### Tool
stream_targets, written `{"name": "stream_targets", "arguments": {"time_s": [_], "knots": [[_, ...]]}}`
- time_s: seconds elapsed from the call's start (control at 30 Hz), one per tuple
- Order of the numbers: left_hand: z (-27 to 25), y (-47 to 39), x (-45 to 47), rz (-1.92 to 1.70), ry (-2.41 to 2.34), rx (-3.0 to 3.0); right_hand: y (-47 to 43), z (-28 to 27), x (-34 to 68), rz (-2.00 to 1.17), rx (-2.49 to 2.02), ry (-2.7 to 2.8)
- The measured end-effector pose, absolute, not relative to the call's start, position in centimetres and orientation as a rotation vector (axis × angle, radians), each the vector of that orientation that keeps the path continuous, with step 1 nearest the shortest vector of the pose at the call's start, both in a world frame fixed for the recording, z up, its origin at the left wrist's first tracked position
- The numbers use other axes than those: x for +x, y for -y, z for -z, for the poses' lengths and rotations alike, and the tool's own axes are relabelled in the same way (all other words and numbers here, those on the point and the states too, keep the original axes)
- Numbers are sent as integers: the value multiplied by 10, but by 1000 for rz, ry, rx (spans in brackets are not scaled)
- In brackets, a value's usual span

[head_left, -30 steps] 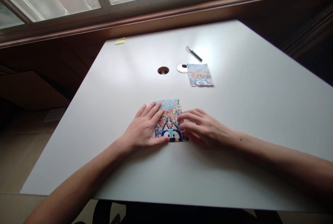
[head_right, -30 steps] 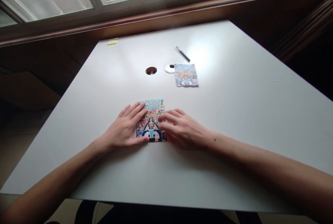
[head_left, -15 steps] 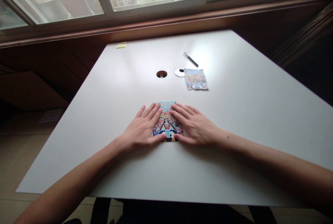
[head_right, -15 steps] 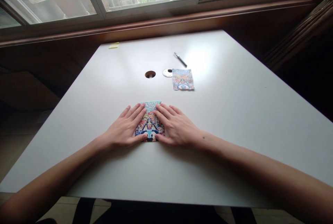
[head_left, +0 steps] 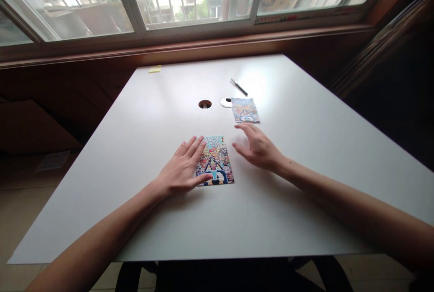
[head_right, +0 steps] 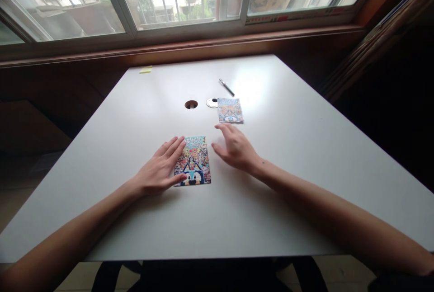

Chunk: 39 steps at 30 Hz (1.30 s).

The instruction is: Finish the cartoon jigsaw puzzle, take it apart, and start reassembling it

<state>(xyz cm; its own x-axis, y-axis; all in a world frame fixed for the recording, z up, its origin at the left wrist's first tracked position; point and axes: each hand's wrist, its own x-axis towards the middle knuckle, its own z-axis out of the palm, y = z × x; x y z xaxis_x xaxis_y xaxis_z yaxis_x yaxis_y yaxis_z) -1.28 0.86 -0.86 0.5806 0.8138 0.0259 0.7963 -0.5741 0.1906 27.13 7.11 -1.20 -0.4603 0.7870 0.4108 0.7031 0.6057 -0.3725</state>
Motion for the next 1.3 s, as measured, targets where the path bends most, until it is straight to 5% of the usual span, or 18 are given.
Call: {"name": "stream_targets", "arguments": {"time_s": [0.27, 0.67, 0.9, 1.3], "knots": [[5, -6, -15, -337, -1333, 2606, -150, 14, 315, 83, -1368, 2395], [6, -7, -13, -291, -1337, 2596, -136, -2, 308, 236, -1356, 2340], [11, -7, -12, -397, -1366, 2553, -44, -6, 277, -28, -686, 2626], [11, -23, 20, -327, -1307, 2606, -43, 4, 245, -142, -980, 2640]]}}
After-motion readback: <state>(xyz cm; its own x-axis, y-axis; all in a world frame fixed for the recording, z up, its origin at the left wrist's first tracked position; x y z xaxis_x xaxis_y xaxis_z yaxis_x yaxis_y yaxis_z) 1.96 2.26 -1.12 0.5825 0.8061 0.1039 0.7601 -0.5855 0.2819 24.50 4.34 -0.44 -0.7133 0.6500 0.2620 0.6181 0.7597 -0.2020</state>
